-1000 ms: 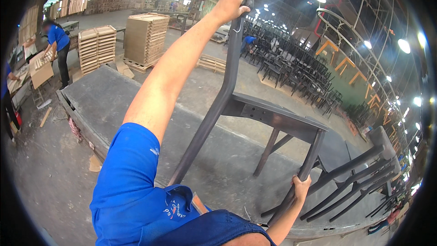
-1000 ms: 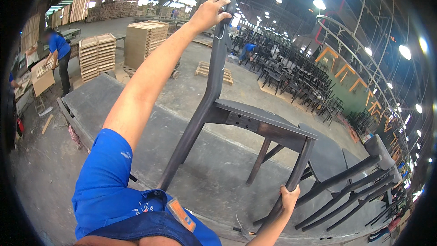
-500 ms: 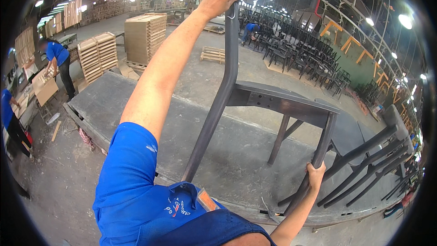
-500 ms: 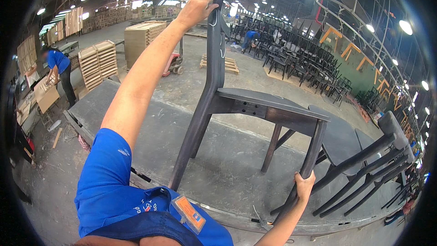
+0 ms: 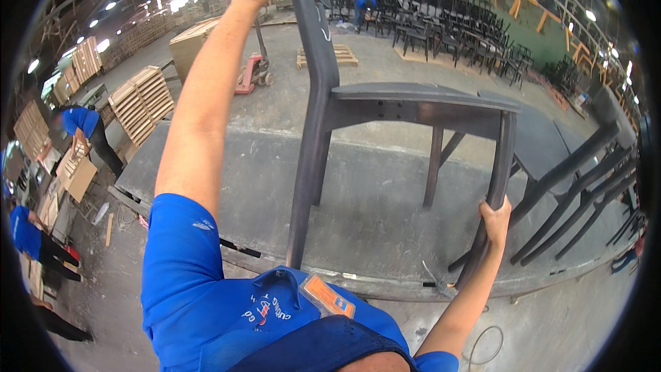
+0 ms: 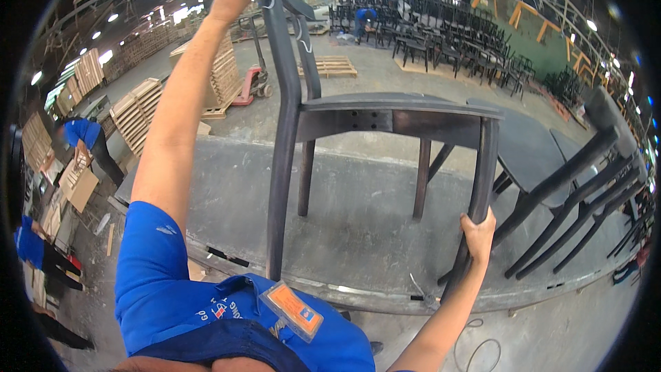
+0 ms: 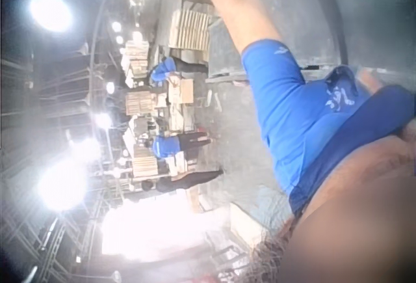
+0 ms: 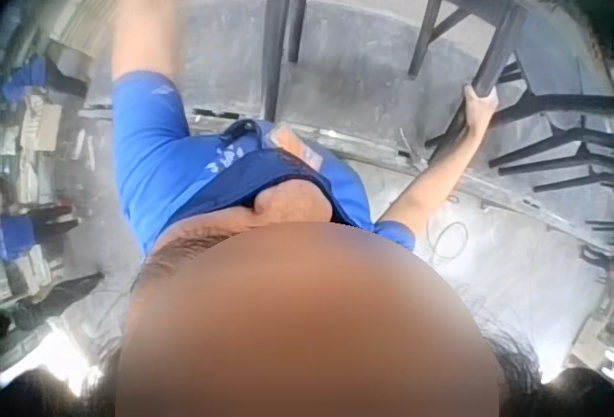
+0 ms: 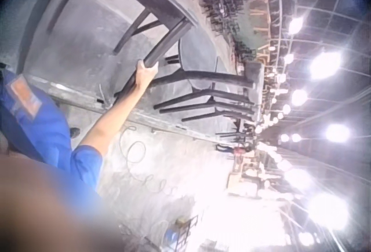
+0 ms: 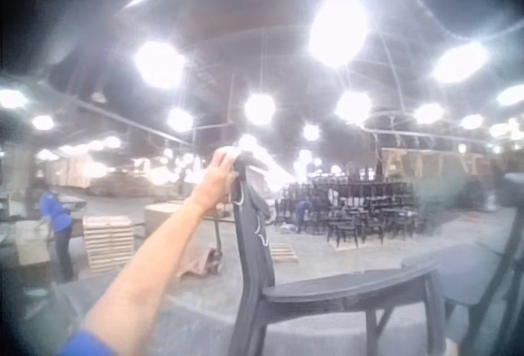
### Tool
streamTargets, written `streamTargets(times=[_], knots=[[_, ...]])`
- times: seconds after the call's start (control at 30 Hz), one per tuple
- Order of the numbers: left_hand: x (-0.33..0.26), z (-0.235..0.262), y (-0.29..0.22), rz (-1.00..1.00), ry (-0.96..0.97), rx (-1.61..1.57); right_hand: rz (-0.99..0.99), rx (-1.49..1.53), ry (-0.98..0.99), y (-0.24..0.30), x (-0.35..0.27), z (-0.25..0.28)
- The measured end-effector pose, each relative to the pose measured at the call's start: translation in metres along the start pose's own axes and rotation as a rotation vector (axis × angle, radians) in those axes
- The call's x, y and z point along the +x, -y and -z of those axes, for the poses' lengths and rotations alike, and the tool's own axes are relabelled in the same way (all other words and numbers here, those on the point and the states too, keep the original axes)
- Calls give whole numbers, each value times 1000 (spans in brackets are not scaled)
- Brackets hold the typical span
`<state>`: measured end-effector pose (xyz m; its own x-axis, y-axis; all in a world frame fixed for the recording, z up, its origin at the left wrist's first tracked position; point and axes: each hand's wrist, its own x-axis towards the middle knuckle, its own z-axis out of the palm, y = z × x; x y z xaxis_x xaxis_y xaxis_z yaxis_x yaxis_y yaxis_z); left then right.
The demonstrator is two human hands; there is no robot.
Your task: The person picks up a dark wooden chair, rotates it, and wipes the seat and legs with a white cloth. The person then places the chair back on the workbench and continues to wipe the legs and underside.
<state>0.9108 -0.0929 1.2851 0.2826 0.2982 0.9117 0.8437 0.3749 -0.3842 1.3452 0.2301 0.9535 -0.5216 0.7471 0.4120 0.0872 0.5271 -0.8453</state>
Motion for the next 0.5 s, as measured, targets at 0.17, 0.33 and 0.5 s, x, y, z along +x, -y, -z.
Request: streamTargets(times=[0.17,0.33,0.5], knots=[[-2,-1,-19,26,-31,105,-13,-7,19,3,8,-1],[-64,-1,-78,148,-26,116,7,3,43,7,21,-6],[-199,29,-196,408,-122,-159,9,-25,78,13,46,-15]])
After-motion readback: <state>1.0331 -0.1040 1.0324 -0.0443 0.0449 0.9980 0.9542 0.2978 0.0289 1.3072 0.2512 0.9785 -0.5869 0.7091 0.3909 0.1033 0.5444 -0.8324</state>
